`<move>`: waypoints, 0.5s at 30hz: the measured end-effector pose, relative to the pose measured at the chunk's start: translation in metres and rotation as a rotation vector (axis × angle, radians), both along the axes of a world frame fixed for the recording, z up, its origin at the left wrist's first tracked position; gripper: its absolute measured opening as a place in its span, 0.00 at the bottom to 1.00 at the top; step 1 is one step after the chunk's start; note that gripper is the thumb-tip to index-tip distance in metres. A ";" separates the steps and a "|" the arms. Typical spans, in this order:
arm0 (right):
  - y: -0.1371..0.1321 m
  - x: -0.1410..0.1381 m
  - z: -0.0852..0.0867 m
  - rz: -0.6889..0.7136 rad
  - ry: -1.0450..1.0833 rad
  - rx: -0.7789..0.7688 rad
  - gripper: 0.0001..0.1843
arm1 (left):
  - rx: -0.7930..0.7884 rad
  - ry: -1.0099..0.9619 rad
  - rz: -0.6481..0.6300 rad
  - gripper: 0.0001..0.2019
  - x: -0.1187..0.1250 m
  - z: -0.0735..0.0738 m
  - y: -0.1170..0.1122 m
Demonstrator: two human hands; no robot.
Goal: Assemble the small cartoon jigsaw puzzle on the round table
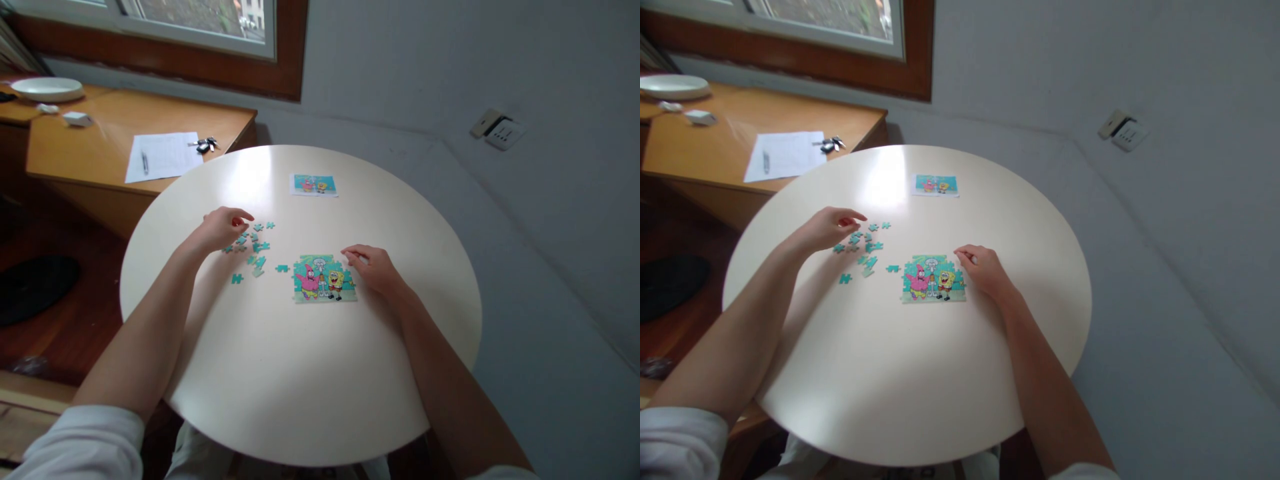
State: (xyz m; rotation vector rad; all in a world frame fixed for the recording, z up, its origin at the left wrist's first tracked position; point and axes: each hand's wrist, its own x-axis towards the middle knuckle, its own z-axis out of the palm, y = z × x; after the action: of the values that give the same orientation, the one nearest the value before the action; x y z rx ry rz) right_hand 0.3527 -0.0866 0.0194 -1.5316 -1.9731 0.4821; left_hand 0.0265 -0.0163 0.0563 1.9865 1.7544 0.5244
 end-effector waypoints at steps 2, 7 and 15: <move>0.000 0.000 0.000 0.002 0.001 -0.003 0.14 | 0.005 0.020 0.022 0.17 0.000 0.000 0.000; 0.000 0.000 -0.001 0.005 0.009 -0.004 0.13 | 0.016 0.073 0.024 0.21 0.003 -0.002 0.001; 0.001 0.001 -0.001 0.010 0.013 0.004 0.13 | 0.100 0.118 0.010 0.17 0.015 -0.025 0.003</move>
State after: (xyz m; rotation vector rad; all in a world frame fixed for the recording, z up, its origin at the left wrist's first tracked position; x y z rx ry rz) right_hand 0.3535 -0.0858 0.0180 -1.5140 -1.9716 0.4909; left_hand 0.0413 -0.0134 0.0315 2.1184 1.8420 0.5169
